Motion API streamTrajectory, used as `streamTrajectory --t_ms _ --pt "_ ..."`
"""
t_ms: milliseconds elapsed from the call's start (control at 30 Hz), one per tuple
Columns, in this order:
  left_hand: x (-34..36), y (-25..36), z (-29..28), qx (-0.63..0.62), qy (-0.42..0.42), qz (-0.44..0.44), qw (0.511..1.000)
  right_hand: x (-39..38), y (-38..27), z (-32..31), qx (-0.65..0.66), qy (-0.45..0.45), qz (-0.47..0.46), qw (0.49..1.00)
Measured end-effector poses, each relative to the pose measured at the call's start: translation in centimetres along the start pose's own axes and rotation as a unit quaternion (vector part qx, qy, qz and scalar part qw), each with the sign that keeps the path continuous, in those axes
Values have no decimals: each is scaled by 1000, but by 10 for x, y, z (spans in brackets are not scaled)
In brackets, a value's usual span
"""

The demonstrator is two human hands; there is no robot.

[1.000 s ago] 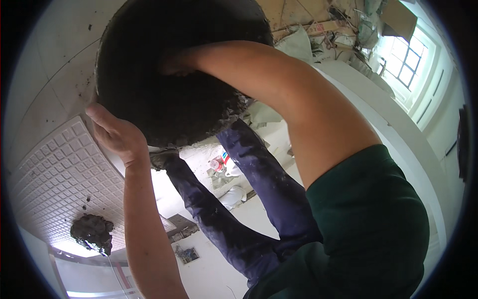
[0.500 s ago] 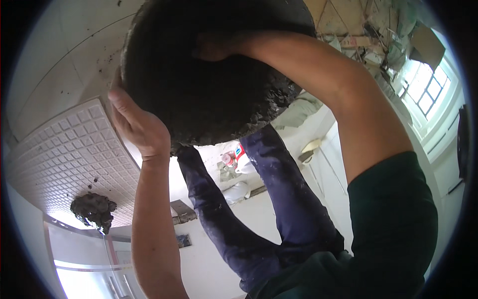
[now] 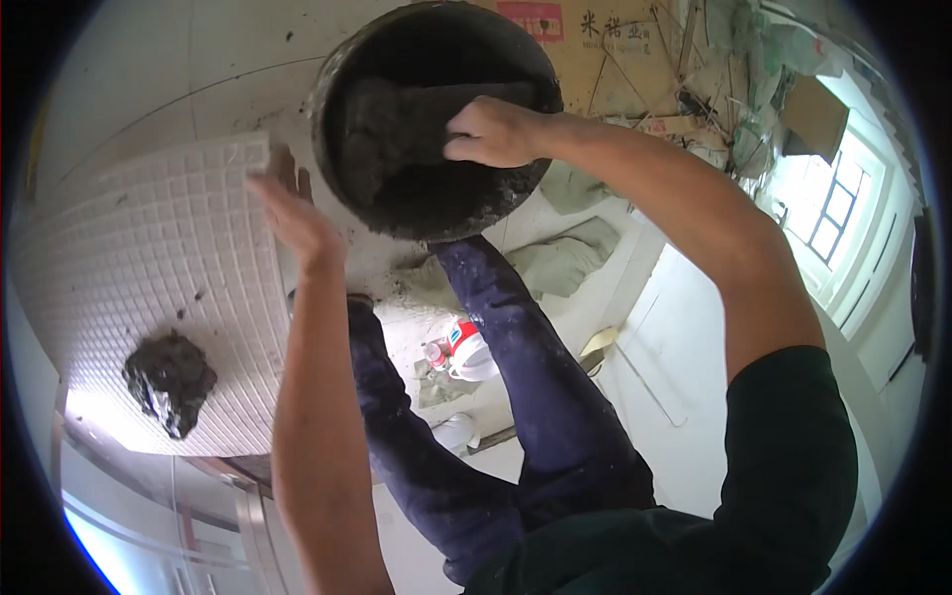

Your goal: Applying and spreading mortar onto a large tile using a trowel.

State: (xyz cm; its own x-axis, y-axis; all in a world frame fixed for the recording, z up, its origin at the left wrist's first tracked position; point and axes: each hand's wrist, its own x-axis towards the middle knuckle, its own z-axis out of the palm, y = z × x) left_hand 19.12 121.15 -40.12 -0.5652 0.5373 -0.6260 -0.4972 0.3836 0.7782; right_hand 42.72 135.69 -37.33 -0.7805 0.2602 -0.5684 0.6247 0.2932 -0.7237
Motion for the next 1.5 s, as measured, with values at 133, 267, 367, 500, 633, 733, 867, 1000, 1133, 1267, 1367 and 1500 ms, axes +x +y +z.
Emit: streamTrajectory --t_ms 133,267,367,500,633,733,867,1000,1133,1267,1367,1500 --pt "-121 6 -91 52 -21 -15 998 -54 -54 -54 4 -29 72 997" --pt "-238 25 -237 377 -76 -46 922 -67 -138 -57 -30 3 41 999" --pt "-288 31 -300 566 -59 -117 814 -84 -211 -47 -99 32 -54 993" --pt "-300 7 -302 397 -53 -355 845 -59 -314 14 -158 84 -94 979" --pt "-318 -6 -329 389 -30 -348 853 56 -397 134 -269 179 -279 904" --pt "-309 -3 -324 363 -34 -332 870 169 -383 218 -232 135 -221 938" --pt "-341 -16 -344 337 -4 -357 871 183 -462 262 -243 40 -41 968" --pt "-336 -15 -343 344 9 -368 864 120 -494 262 -207 244 -332 887" --pt "-313 -13 -324 339 -13 -326 882 151 -432 283 -231 70 -93 966" --pt "-331 -38 -343 321 16 -302 898 101 -462 275 -124 63 -84 987" --pt "-322 -24 -331 317 0 -299 900 15 -443 219 -112 137 -91 980" --pt "-315 -16 -318 391 -36 -269 880 -72 -372 123 -207 156 126 957"
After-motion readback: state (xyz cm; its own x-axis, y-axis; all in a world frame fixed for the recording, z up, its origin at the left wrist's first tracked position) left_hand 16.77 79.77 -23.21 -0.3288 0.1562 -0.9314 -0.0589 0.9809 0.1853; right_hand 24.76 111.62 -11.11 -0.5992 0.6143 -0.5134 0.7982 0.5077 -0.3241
